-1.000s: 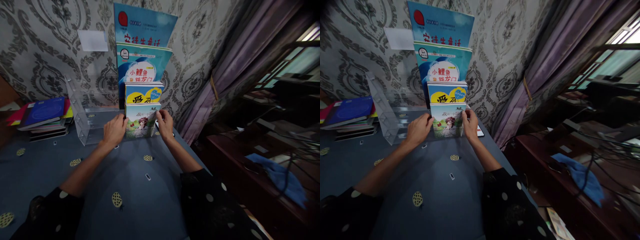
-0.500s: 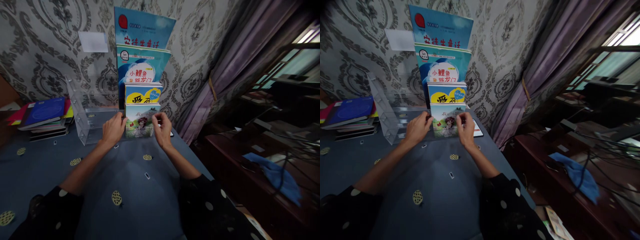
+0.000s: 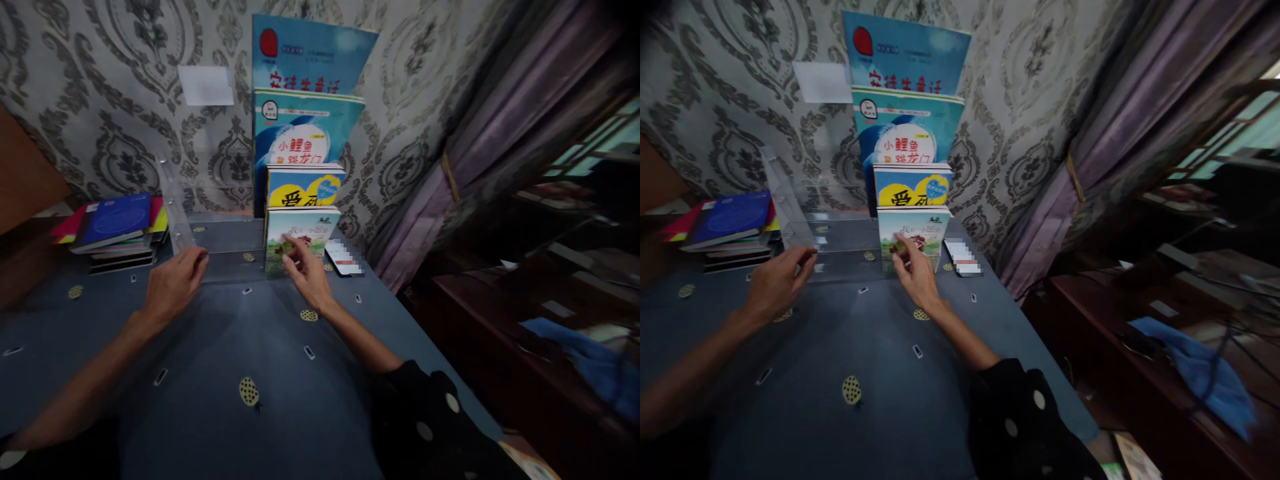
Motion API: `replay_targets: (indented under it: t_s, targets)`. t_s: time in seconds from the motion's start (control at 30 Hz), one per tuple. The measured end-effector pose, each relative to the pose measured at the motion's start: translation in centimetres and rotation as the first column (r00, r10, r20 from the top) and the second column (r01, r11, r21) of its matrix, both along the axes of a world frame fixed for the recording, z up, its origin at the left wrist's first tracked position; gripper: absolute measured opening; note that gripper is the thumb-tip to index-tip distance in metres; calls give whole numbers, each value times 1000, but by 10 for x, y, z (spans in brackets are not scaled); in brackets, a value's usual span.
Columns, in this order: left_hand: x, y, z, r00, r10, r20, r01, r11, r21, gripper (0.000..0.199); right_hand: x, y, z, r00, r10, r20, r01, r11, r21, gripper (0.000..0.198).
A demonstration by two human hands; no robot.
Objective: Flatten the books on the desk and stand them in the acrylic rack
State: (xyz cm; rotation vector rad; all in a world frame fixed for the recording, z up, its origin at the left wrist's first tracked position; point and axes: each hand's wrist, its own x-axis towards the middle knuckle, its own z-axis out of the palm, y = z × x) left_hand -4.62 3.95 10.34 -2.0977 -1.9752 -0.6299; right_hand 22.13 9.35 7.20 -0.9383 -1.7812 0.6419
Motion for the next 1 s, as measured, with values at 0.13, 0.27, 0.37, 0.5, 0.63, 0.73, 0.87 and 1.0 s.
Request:
replay_targets:
  t_s: [0.13, 0.27, 0.37, 0.5, 0.63, 0.73, 0.87, 1.0]
  targets:
    - [-54, -7, 7, 986, 155, -54, -150, 984, 95, 34, 2, -4, -5, 1000, 0, -28, -1, 1000, -20, 44]
    - [-102, 13, 18, 927, 349, -138, -340, 936, 89, 40, 4, -6, -9, 999, -12, -29, 11, 999, -31, 44]
    - [-129, 41, 19, 932, 320, -172, -322, 947, 19, 47, 5, -10, -10, 999, -2, -38, 0, 999, -50, 45]
    - [-141, 76, 14, 926, 329, -185, -347, 935, -72, 53, 5, -17, -7, 999, -25, -23, 24, 998, -61, 45]
    - [-135, 89, 13, 904, 405, -135, -423, 894, -148, 46, 6, -26, -10, 999, -39, 7, 39, 998, -52, 42]
    - [-131, 89, 14, 899, 422, -119, -437, 885, -161, 40, 4, -35, -20, 998, -13, 55, 17, 997, -75, 39]
    - [-131, 79, 19, 884, 446, -140, -465, 869, -171, 43, -8, -52, -38, 987, 60, 149, -51, 997, -63, 35]
    - [-124, 49, 23, 883, 419, -211, -457, 869, -188, 40, -20, -67, -49, 961, 159, 225, -162, 987, -6, 33]
